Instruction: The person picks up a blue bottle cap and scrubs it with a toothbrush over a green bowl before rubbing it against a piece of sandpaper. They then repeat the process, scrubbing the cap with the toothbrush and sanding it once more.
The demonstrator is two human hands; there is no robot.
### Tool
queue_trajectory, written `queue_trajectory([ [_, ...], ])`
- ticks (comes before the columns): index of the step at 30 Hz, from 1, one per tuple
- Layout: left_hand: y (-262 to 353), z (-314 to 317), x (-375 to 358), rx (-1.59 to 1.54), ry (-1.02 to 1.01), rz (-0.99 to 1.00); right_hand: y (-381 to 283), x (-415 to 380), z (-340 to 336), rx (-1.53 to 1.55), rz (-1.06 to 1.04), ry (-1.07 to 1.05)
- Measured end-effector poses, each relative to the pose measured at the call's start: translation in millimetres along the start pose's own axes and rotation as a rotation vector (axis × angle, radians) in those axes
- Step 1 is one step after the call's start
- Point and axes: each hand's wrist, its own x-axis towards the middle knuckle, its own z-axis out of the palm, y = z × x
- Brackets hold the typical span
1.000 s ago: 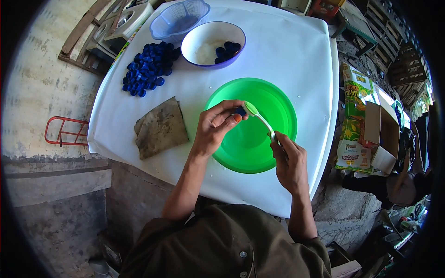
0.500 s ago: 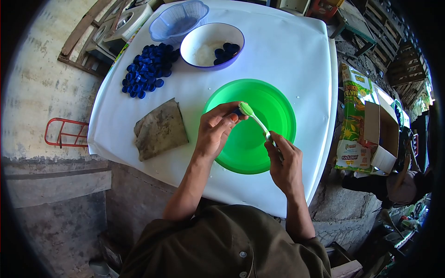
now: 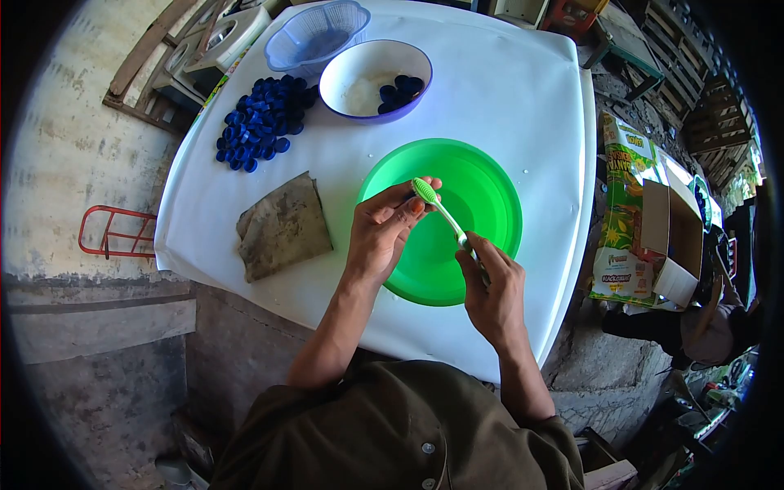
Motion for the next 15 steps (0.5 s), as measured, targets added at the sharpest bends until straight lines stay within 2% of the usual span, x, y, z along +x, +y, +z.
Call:
queue_trajectory([
  [6,-5,-7,2,-0.060,0.015,0.047,3,-3,-2,0.157,0.064,-0.086],
  [9,-10,-11,1,-0.079,-0.006,0.072,-1,1,-9,0.132,0.174,-0.099],
  [10,-11,-11,1,-0.079,-0.001,0.068,2,1,-7,0.143,0.132,-0.073],
  [13,-9,-11,5,-0.097,-0.004,0.086,-9,-2,-12,0.146,0.171,-0.174],
  [15,-7,-10,6,-0.112,-0.012,0.090,-3,-3,-11,0.154,0.157,-0.138],
])
